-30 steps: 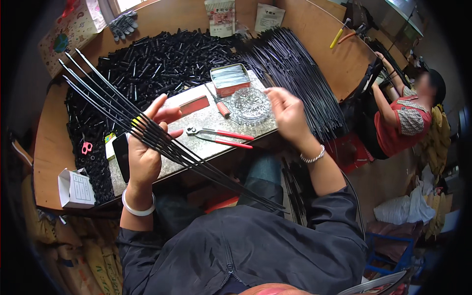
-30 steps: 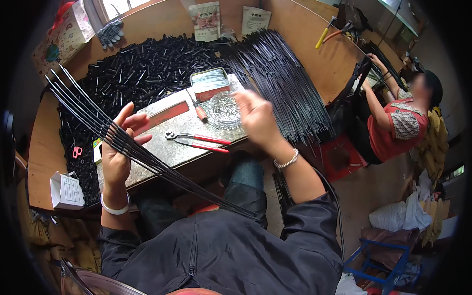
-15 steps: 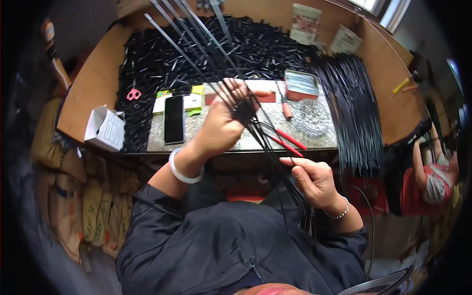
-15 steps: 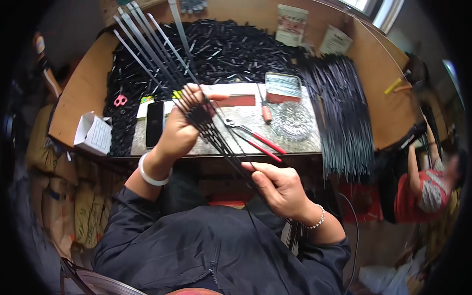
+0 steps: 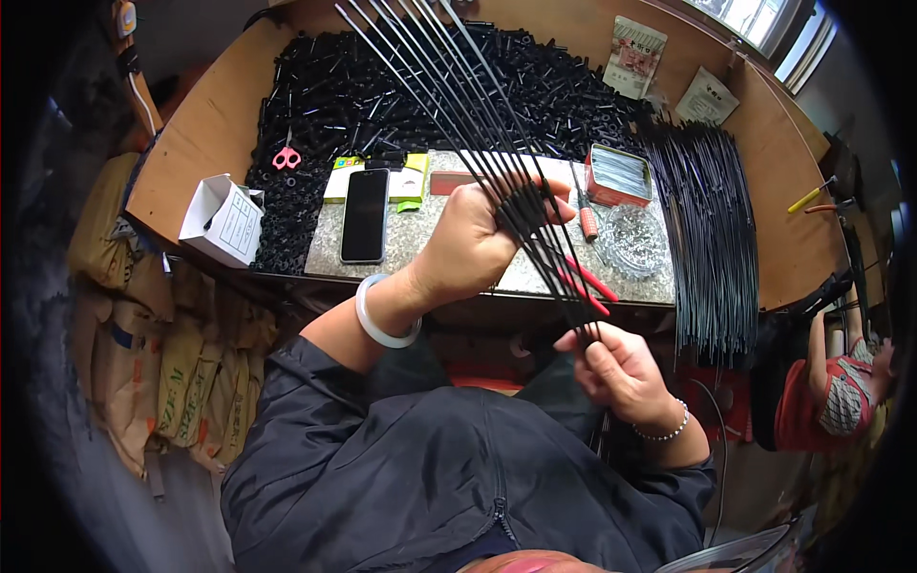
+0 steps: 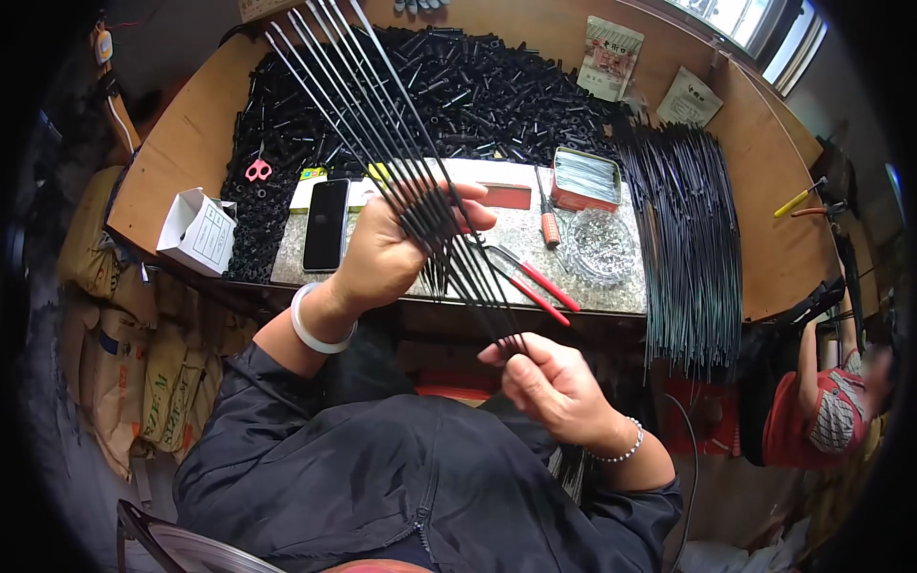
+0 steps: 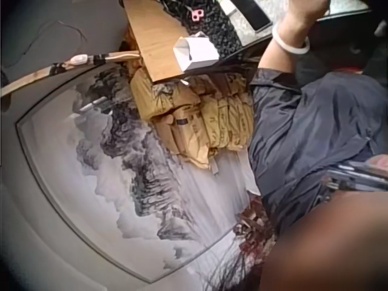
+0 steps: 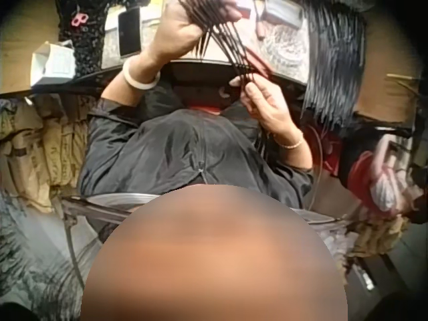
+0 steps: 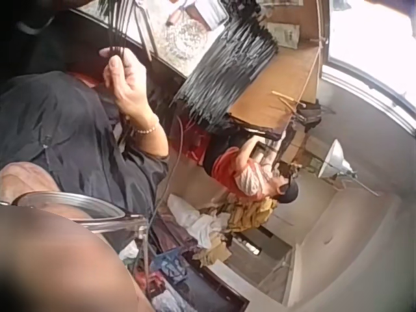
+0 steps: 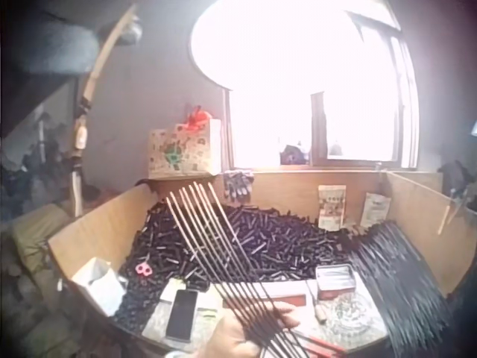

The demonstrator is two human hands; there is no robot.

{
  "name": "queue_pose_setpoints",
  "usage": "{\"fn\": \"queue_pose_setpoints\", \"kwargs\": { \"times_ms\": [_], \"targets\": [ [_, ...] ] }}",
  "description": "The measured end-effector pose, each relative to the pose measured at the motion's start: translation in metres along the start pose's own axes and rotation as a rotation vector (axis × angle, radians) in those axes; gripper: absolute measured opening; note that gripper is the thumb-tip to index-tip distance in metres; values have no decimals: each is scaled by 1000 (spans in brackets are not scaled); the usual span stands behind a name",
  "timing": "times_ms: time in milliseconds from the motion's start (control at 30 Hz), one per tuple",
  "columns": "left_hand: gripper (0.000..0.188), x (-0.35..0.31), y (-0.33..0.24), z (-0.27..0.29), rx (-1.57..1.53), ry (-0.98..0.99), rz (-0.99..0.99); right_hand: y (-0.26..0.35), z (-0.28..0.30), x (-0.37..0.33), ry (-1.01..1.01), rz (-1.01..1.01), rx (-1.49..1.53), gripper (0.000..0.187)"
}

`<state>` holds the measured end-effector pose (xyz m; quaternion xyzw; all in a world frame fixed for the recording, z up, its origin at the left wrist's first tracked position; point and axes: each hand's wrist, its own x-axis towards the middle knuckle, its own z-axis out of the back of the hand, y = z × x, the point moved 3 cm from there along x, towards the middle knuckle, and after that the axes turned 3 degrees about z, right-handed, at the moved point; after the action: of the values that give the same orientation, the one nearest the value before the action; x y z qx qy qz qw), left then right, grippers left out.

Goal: Gathering a bundle of black plastic hoses, placing them in a fixture, and using pliers to assemble or cut components at the ends.

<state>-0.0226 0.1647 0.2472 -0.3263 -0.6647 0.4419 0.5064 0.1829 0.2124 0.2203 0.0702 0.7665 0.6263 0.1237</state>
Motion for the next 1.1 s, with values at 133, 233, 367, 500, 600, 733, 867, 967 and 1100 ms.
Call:
{"fn": "queue_pose_setpoints", "kwargs": {
  "times_ms": [133,233,367,500,600,733,867,967,1100],
  "targets": [
    [18,-22,46,5,487,140,48,0,10,-16,-132,130,-242,29],
    [17,-25,110,40,684,189,-156,-20,10,-27,-177,270,-276,22],
    [20,53,125,83,762,94,-431,-85,7,3,-320,500,-585,9],
    [25,87,158,131,1694,13,-762,-157,18,61,-421,575,-694,9],
    [52,78,178,142,1795,-103,-219,-188,24,80,-452,585,-756,10],
    [78,39,95,99,1610,373,-43,-204,31,83,-451,654,-812,9],
    [60,-17,89,54,1049,564,-198,-211,36,88,-441,598,-803,8],
    [25,-32,109,44,883,512,-200,-204,33,86,-427,542,-962,9],
    [34,-51,128,46,1034,559,-299,-129,25,55,-600,770,-1185,23]
  ]
}}
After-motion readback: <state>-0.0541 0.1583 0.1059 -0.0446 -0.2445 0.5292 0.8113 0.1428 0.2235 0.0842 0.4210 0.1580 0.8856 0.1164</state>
